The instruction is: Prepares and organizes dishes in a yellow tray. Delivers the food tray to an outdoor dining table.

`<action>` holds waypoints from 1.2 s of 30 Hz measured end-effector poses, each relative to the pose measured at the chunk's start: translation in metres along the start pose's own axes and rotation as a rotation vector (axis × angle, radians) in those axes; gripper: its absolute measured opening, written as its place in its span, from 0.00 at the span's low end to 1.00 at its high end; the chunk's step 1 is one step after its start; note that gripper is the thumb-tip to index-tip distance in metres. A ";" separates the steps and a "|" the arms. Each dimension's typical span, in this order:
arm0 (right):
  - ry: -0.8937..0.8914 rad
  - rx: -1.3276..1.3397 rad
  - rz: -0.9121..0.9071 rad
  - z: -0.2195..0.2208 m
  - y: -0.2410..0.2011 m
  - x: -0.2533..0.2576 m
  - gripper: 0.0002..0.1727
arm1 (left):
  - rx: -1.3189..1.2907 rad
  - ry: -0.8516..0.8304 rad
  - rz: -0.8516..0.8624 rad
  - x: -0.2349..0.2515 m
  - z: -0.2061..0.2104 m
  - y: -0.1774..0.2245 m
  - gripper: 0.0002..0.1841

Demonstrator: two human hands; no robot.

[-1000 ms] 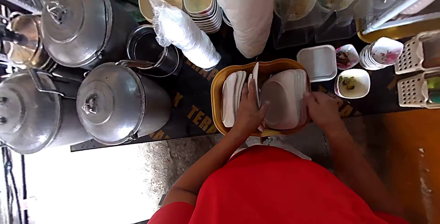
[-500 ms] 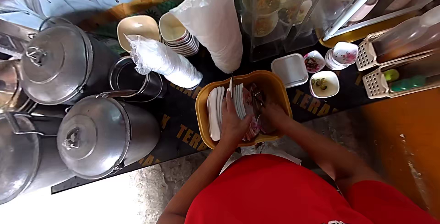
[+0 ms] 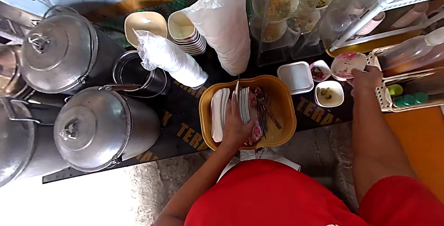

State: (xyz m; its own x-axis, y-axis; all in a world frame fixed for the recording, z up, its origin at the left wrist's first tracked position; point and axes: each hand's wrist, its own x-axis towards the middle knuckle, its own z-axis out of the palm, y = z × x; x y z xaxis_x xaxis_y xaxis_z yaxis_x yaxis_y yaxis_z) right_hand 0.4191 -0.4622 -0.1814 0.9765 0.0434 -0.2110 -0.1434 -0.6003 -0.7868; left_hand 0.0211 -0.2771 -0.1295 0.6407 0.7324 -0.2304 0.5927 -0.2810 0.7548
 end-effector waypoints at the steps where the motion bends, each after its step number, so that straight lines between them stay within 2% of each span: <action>1: 0.000 -0.050 0.009 -0.001 0.000 0.006 0.29 | 0.001 0.000 -0.003 0.000 0.000 0.000 0.57; 4: -0.036 -0.262 -0.200 -0.006 -0.031 -0.032 0.36 | 0.008 0.006 -0.002 -0.001 -0.001 0.001 0.57; 6: -0.134 -0.266 -0.384 0.004 -0.053 -0.093 0.30 | 0.000 0.021 0.006 -0.001 0.001 0.001 0.57; 7: -0.243 -0.272 -0.454 0.014 -0.057 -0.129 0.27 | -0.012 0.032 0.021 -0.001 0.002 0.000 0.57; 8: -0.401 -0.311 -0.477 0.028 -0.058 -0.164 0.25 | -0.023 0.036 0.030 -0.001 0.002 0.000 0.56; 10: -0.731 -0.460 -0.393 0.064 -0.049 -0.213 0.27 | -0.024 0.029 0.029 -0.001 0.002 0.002 0.56; 12: -0.852 -0.648 -0.301 0.103 -0.037 -0.234 0.33 | -0.016 0.023 0.026 -0.001 0.001 0.003 0.56; 14: -0.834 -0.799 -0.257 0.133 -0.029 -0.235 0.38 | -0.006 0.022 0.025 0.000 0.001 0.003 0.56; 16: -0.766 -0.809 -0.241 0.150 -0.019 -0.232 0.37 | -0.009 0.022 0.012 -0.001 0.001 0.002 0.56; 21: -0.662 -0.770 -0.142 0.150 -0.015 -0.222 0.40 | -0.020 0.007 0.004 -0.001 -0.001 0.000 0.57; 23: -0.665 -0.813 -0.105 0.151 -0.017 -0.223 0.37 | -0.015 0.001 0.003 0.000 -0.002 0.000 0.56; 26: -0.641 -0.842 -0.174 0.161 -0.008 -0.227 0.31 | -0.002 -0.013 -0.006 0.000 -0.003 0.001 0.56; 28: -0.658 -0.836 -0.175 0.162 -0.009 -0.229 0.32 | -0.002 -0.013 0.003 0.000 -0.003 -0.001 0.56; 32: -0.682 -0.609 -0.103 0.134 -0.027 -0.233 0.31 | -0.012 -0.008 0.029 0.000 -0.002 -0.005 0.56; 36: -0.621 -0.318 -0.159 0.104 -0.029 -0.236 0.24 | -0.030 0.010 0.043 0.000 0.000 -0.009 0.56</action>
State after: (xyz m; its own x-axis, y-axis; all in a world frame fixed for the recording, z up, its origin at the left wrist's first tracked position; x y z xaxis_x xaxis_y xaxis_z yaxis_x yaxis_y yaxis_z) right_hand 0.1758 -0.3720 -0.1684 0.6964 0.5394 -0.4733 0.1393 -0.7487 -0.6481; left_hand 0.0161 -0.2748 -0.1363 0.6605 0.7262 -0.1910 0.5494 -0.2941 0.7821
